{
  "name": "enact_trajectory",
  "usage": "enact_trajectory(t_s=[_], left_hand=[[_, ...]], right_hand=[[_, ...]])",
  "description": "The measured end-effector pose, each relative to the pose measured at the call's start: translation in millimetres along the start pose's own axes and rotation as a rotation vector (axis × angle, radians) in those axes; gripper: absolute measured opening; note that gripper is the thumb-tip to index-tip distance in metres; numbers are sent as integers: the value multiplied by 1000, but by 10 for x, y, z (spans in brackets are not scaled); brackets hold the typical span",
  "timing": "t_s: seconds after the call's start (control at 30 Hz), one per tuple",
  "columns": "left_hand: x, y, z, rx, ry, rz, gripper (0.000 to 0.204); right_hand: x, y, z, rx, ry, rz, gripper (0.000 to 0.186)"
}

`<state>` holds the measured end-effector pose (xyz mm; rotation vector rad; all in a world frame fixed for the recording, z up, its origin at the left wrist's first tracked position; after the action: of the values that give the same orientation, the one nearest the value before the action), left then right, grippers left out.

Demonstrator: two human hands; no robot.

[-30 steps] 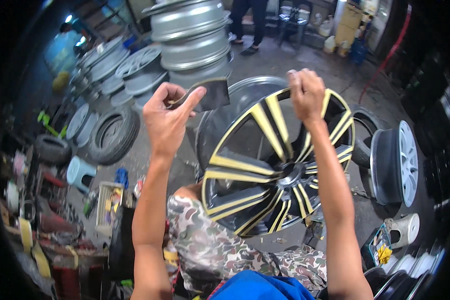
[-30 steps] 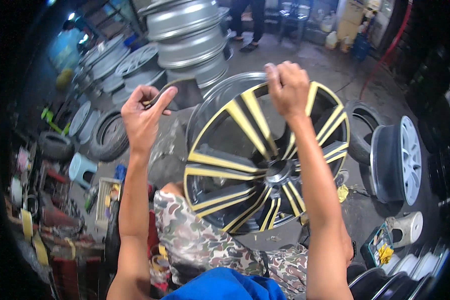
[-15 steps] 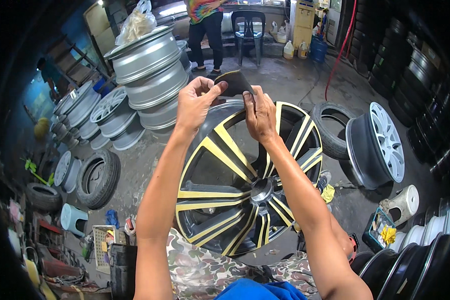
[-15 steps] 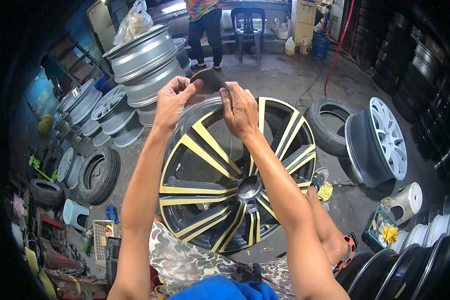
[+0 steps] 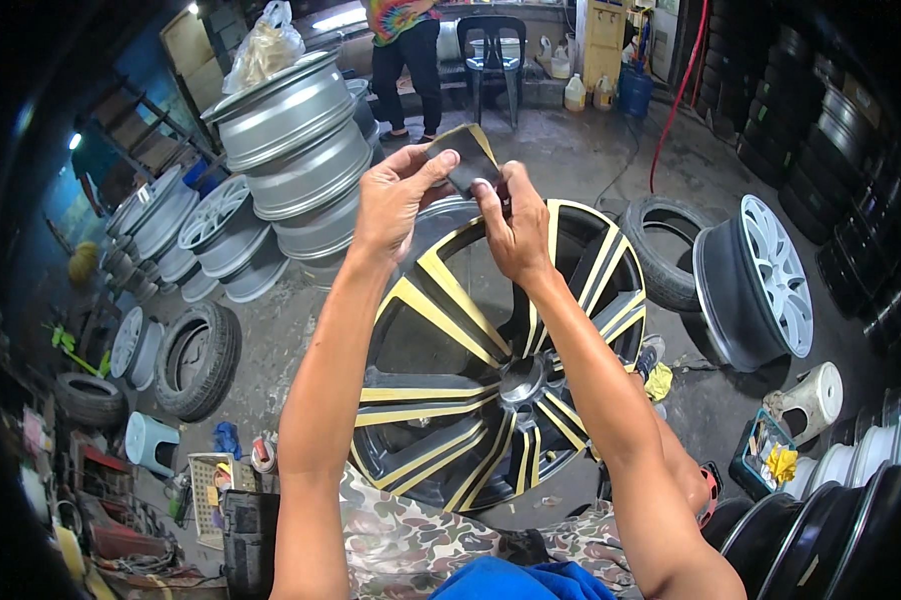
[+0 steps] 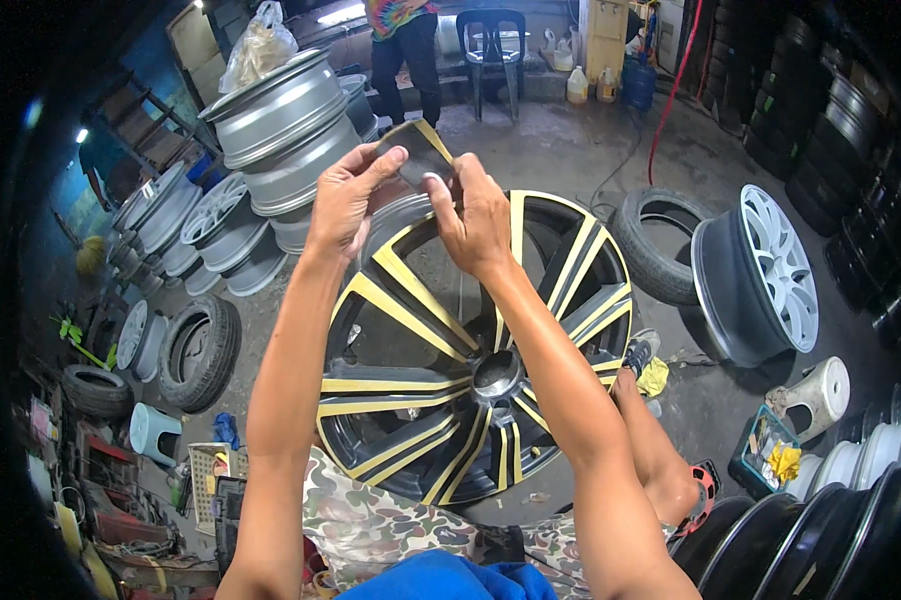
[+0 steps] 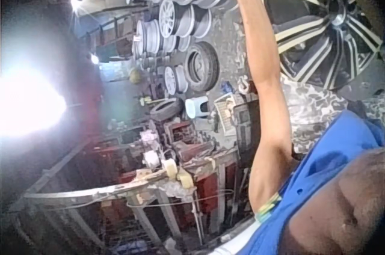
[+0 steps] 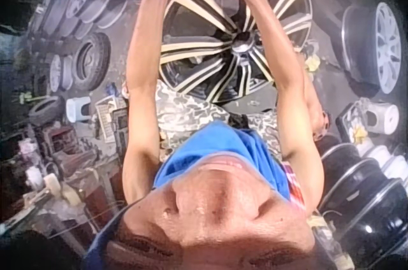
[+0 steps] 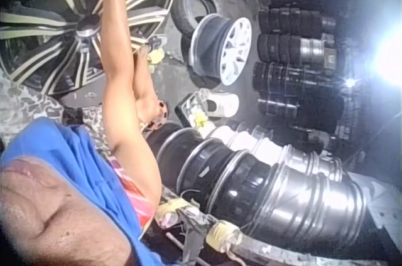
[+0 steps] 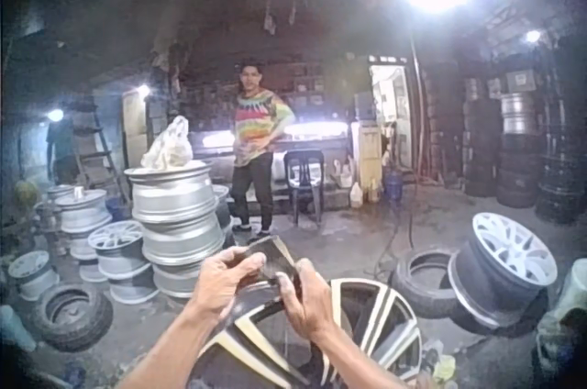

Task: The person applies yellow masking tape to the spokes of a black car wheel, retrieves sandpaper from a red toolbox, and rubs the metal surfaces of the wheel between the taped sections.

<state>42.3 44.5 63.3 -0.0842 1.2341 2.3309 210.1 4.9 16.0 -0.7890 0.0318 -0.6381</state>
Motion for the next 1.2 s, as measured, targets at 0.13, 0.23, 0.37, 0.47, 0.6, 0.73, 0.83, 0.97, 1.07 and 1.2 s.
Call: enact_trajectory(t_s=[0.13, 0.23, 0.37, 0.47, 0.6, 0.73, 0.83, 0.97, 1.07, 1.2], left_hand=[[3, 33, -53, -38, 63, 29, 19], [33, -69, -117, -43, -200, 482, 33], [-12, -131, -264, 42, -569, 827, 48], [21, -119, -283, 74, -630, 886, 50], [44, -139, -295, 19, -635, 1001, 52], [-60, -79, -236, 156, -662, 1028, 51], [-90, -67, -215, 154, -664, 1035, 51], [-25, -151, -226, 115, -637, 991, 50], [-94, -161, -221, 170, -655, 939, 49], [31, -214, -198, 32, -635, 926, 47]], right_hand=[[-32, -42, 21, -168, 22, 166, 35], [-33, 126, 110, -108, -4, 224, 24], [391, 233, 111, -273, 82, 548, 13], [1142, 590, -64, -320, 100, 328, 13], [1695, 963, -471, 49, -22, -502, 12], [1573, 976, -682, 321, -340, -802, 26], [1537, 1015, -561, 349, -397, -844, 30], [1456, 1068, -465, 358, -390, -824, 25], [1434, 1131, -714, 266, -244, -800, 17], [1303, 926, -1236, 231, -524, -849, 20]])
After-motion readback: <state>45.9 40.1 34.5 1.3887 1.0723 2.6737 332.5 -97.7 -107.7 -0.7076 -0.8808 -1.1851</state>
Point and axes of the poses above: each hand's wrist, its own z-axis towards the middle knuckle, its own x-axis out of the back of the hand, y = z × x, the point moved 2 cm from there along z, towards the middle knuckle, and after that the axes turned 14 degrees about -x, right-handed, at the moved point
